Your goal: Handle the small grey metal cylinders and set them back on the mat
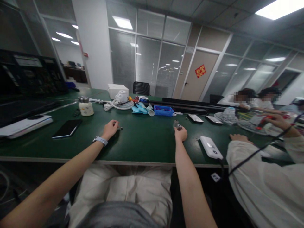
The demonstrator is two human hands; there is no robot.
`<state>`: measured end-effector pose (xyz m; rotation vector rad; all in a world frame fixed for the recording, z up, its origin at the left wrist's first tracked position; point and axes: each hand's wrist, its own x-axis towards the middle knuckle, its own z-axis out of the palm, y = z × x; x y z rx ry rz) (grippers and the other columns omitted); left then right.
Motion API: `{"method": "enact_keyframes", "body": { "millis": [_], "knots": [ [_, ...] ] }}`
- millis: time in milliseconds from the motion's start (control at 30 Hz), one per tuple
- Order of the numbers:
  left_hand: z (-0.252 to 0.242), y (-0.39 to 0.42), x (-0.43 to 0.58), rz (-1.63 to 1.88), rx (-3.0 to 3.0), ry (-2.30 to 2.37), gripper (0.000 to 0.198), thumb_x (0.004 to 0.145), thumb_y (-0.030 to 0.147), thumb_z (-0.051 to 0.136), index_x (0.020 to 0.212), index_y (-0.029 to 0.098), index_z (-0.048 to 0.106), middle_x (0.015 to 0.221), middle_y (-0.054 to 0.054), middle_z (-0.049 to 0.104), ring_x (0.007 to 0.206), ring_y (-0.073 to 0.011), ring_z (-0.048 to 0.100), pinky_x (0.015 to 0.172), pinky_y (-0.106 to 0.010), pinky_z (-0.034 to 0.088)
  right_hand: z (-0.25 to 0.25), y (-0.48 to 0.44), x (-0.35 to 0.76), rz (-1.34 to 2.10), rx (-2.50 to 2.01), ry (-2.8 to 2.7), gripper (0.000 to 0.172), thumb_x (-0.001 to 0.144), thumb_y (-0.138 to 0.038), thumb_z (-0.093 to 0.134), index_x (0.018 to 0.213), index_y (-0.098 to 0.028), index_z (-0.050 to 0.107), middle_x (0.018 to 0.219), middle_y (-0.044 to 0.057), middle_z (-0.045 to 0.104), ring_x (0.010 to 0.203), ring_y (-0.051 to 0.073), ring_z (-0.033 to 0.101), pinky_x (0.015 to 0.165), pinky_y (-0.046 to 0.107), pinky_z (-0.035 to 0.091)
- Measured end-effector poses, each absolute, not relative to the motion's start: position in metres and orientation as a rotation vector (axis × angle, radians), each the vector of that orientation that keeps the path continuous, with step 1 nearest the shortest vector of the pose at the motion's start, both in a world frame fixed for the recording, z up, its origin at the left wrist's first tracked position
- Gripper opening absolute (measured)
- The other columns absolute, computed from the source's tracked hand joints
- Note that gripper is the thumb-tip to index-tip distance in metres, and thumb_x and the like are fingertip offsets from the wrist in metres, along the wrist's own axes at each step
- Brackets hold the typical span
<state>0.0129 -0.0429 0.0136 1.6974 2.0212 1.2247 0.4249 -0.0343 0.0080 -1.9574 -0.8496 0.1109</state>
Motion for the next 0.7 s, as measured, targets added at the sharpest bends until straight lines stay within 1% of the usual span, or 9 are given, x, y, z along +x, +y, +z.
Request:
{"method": "enact_keyframes", "body": {
  "millis": [67, 133, 167, 233, 267, 333, 400, 533, 700],
  "knots": [
    [0.013, -0.043, 0.013, 1.242, 1.705, 2.021, 0.028, 0.088, 0.031, 0.043, 0.103, 0.019, 0.062, 0.084, -0.005, 0.072, 0.084, -0.0201, 0.065, 0.073, -0.027, 0.043, 0.012, -0.039, 0.419, 0.018, -1.935, -0.836, 0.061, 0.069, -0.033, 0.071, 0.126, -0.019, 0.056, 0.117, 0.015, 0.062, 0.107, 0.029, 0.057, 0.087, 0.038, 0.044],
    [0.012, -0.041, 0.012, 1.259, 1.692, 2.034, 0.028, 0.088, 0.029, 0.041, 0.105, 0.02, 0.061, 0.084, -0.005, 0.072, 0.084, -0.0206, 0.065, 0.074, -0.028, 0.043, 0.018, -0.044, 0.406, -0.214, -1.86, -0.854, 0.072, 0.072, -0.033, 0.069, 0.136, -0.013, 0.043, 0.129, 0.02, 0.052, 0.118, 0.032, 0.048, 0.093, 0.042, 0.039],
    [0.011, -0.04, 0.011, 1.267, 1.675, 2.045, 0.028, 0.088, 0.029, 0.04, 0.105, 0.02, 0.061, 0.085, -0.005, 0.072, 0.084, -0.0209, 0.065, 0.074, -0.028, 0.044, 0.022, -0.046, 0.396, -0.339, -1.799, -0.914, 0.072, 0.075, -0.033, 0.065, 0.139, -0.011, 0.039, 0.133, 0.022, 0.048, 0.122, 0.033, 0.044, 0.095, 0.044, 0.037],
    [0.01, -0.037, 0.01, 1.282, 1.619, 2.081, 0.029, 0.089, 0.029, 0.038, 0.106, 0.02, 0.06, 0.084, -0.006, 0.072, 0.085, -0.0219, 0.065, 0.074, -0.029, 0.044, 0.027, -0.047, 0.37, -0.476, -1.645, -1.198, 0.059, 0.083, -0.032, 0.056, 0.136, -0.011, 0.042, 0.131, 0.02, 0.048, 0.123, 0.031, 0.042, 0.098, 0.045, 0.033],
    [0.009, -0.036, 0.009, 1.293, 1.588, 2.098, 0.029, 0.089, 0.028, 0.038, 0.107, 0.02, 0.06, 0.083, -0.006, 0.072, 0.085, -0.0224, 0.065, 0.074, -0.03, 0.044, 0.029, -0.046, 0.353, -0.455, -1.563, -1.405, 0.051, 0.086, -0.033, 0.052, 0.132, -0.013, 0.047, 0.126, 0.018, 0.053, 0.118, 0.029, 0.046, 0.097, 0.044, 0.034],
    [0.007, -0.034, 0.007, 1.316, 1.547, 2.116, 0.029, 0.089, 0.028, 0.037, 0.107, 0.02, 0.059, 0.082, -0.006, 0.072, 0.085, -0.023, 0.065, 0.074, -0.03, 0.044, 0.027, -0.041, 0.312, -0.235, -1.418, -1.812, 0.04, 0.088, -0.038, 0.051, 0.122, -0.019, 0.058, 0.104, 0.01, 0.063, 0.098, 0.022, 0.056, 0.089, 0.037, 0.039],
    [0.006, -0.034, 0.006, 1.336, 1.545, 2.11, 0.03, 0.089, 0.028, 0.037, 0.107, 0.021, 0.059, 0.081, -0.006, 0.072, 0.084, -0.0228, 0.065, 0.074, -0.03, 0.045, 0.022, -0.034, 0.267, 0.085, -1.351, -2.027, 0.043, 0.085, -0.049, 0.056, 0.117, -0.021, 0.063, 0.086, 0.004, 0.064, 0.078, 0.017, 0.058, 0.075, 0.028, 0.043],
    [0.007, -0.036, 0.006, 1.318, 1.575, 2.099, 0.03, 0.089, 0.029, 0.037, 0.107, 0.02, 0.06, 0.081, -0.007, 0.071, 0.083, -0.0223, 0.066, 0.076, -0.03, 0.045, 0.013, -0.023, 0.184, 0.295, -1.309, -2.131, 0.046, 0.077, -0.057, 0.063, 0.11, -0.025, 0.069, 0.078, 0.001, 0.064, 0.071, 0.014, 0.057, 0.063, 0.024, 0.04],
    [0.01, -0.038, 0.008, 1.267, 1.589, 2.129, 0.03, 0.089, 0.03, 0.037, 0.106, 0.021, 0.06, 0.087, -0.009, 0.071, 0.085, -0.0231, 0.065, 0.075, -0.031, 0.046, 0.013, -0.023, 0.14, 0.347, -1.455, -2.115, 0.029, 0.079, -0.054, 0.062, 0.094, -0.032, 0.075, 0.08, 0.0, 0.069, 0.072, 0.016, 0.06, 0.061, 0.025, 0.041]
  ]
}}
